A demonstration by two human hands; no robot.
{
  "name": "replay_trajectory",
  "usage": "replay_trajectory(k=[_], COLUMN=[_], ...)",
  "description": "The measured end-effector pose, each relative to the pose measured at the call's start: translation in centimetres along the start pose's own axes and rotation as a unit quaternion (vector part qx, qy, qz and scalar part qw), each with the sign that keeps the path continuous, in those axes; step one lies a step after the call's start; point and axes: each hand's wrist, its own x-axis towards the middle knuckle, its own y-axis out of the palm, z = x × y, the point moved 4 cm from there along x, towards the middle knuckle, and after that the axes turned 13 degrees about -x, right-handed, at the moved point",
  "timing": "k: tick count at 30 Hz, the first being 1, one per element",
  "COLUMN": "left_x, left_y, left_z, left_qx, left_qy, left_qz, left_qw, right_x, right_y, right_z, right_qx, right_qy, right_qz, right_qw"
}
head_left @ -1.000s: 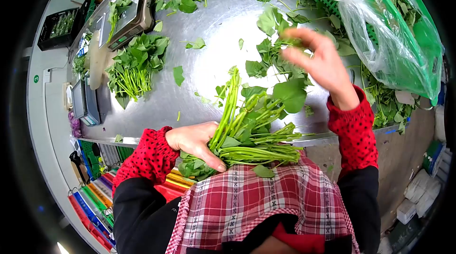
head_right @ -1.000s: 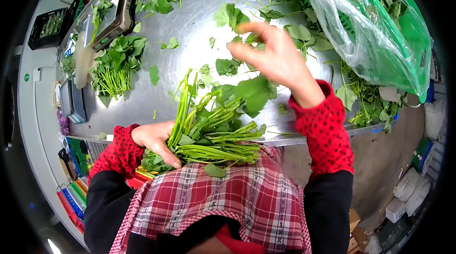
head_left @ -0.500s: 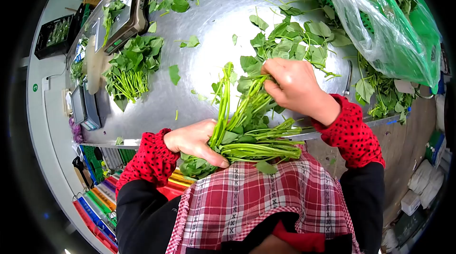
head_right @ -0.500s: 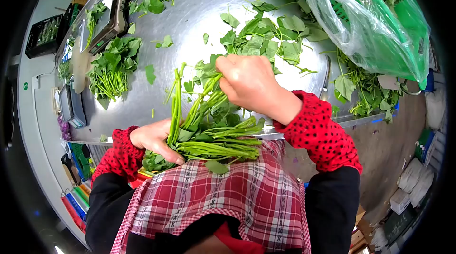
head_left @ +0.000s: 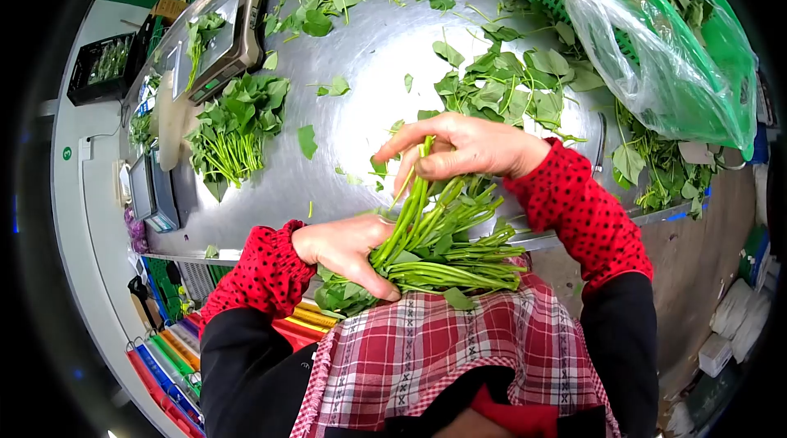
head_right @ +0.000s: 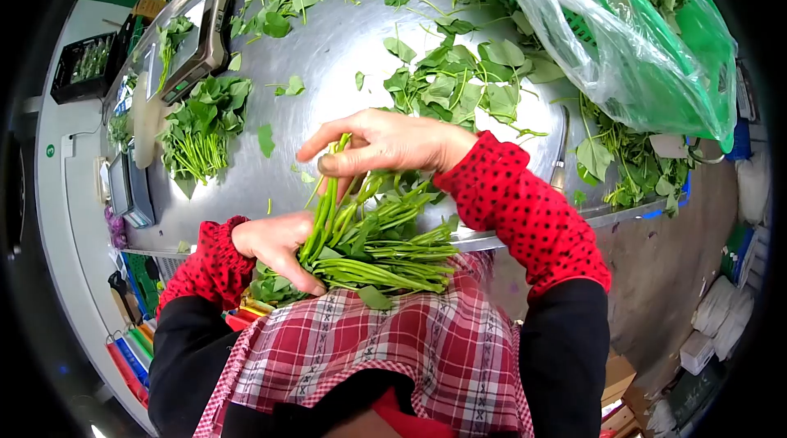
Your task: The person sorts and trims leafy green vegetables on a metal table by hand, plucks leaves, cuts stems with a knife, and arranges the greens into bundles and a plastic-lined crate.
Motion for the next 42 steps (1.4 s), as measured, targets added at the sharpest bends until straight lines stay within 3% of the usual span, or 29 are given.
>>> replay_trajectory(k=[3,5,8,9,10,12,13,14,17,18,20,22,24,26,27,28,31,34,36,38,41,42], left_x=[-0.5,-0.7,-0.7,-0.6,-0.5,-0.3,-0.2,-0.1,-0.1,-0.1,-0.3,-0.7,-0.9,-0.7,-0.5,-0.4,-0.6,-1.1,-1.3,-1.6,-2.4,-2.6], left_y=[0.0,-0.1,0.1,0.0,-0.1,0.0,-0.1,-0.2,-0.2,-0.3,-0.4,-0.2,-0.3,-0.3,-0.4,-0.4,-0.3,-0.4,-0.4,-0.3,-0.1,-0.1], left_z=[-0.1,0.1,0.8,0.7,0.5,0.4,0.3,0.1,-0.1,0.1,0.5,0.7,0.9,1.0,0.8,0.6,0.8,0.9,0.7,0.9,2.4,2.8], left_qx=[0.0,-0.007,-0.064,-0.033,0.0,-0.001,0.004,0.009,-0.053,-0.054,0.03,0.021,0.012,-0.009,-0.009,-0.024,-0.052,-0.071,-0.079,-0.119,-0.152,-0.194], left_qy=[0.002,0.013,-0.019,-0.005,0.008,0.019,0.021,0.025,-0.002,-0.003,0.029,0.033,0.04,0.046,0.044,0.023,-0.03,-0.039,-0.018,-0.048,-0.051,-0.053], left_qz=[-0.012,-0.019,-0.031,-0.023,-0.015,-0.011,-0.011,-0.012,-0.037,-0.036,0.0,-0.019,-0.039,-0.044,-0.038,-0.032,-0.026,-0.052,-0.072,-0.09,-0.087,-0.1], left_qw=[1.0,1.0,0.997,0.999,1.0,1.0,1.0,1.0,0.998,0.998,0.999,0.999,0.998,0.998,0.998,0.999,0.998,0.995,0.994,0.988,0.983,0.974], right_x=[0.0,-0.5,-0.7,-0.6,-0.6,-0.6,-0.6,-0.6,-0.1,-0.1,-0.7,-2.4,-3.5,-3.2,-2.2,-1.5,-0.9,-1.2,-1.7,-2.8,-5.7,-5.6], right_y=[0.3,-0.5,-1.2,-1.2,-1.4,-1.0,-1.0,-0.8,-0.7,-0.7,-2.3,-6.0,-6.5,-4.1,-2.1,-0.4,1.0,0.6,-0.8,-3.8,-7.4,-6.9], right_z=[-0.5,-0.6,-0.2,0.5,1.3,2.9,3.0,2.9,1.9,1.7,1.3,0.0,-0.3,-2.5,-2.0,-1.3,-1.9,-1.8,-2.3,-2.4,-4.0,-4.6], right_qx=[0.047,0.006,-0.066,-0.174,-0.175,-0.409,-0.422,-0.422,-0.21,-0.209,-0.021,0.089,-0.066,-0.142,-0.198,-0.177,-0.056,-0.037,0.002,0.056,0.024,-0.063], right_qy=[0.017,0.045,0.025,0.013,0.013,0.029,0.091,0.092,0.026,0.027,-0.006,-0.078,-0.016,0.112,0.037,0.034,0.022,0.001,-0.008,-0.048,-0.038,0.013], right_qz=[-0.03,-0.104,-0.133,-0.108,-0.108,-0.035,0.023,0.019,-0.177,-0.177,-0.336,-0.442,-0.405,-0.253,-0.182,-0.127,-0.113,-0.202,-0.359,-0.45,-0.494,-0.441], right_qw=[0.998,0.994,0.989,0.979,0.979,0.911,0.902,0.901,0.961,0.961,0.942,0.889,0.912,0.95,0.962,0.975,0.992,0.979,0.933,0.89,0.868,0.895])
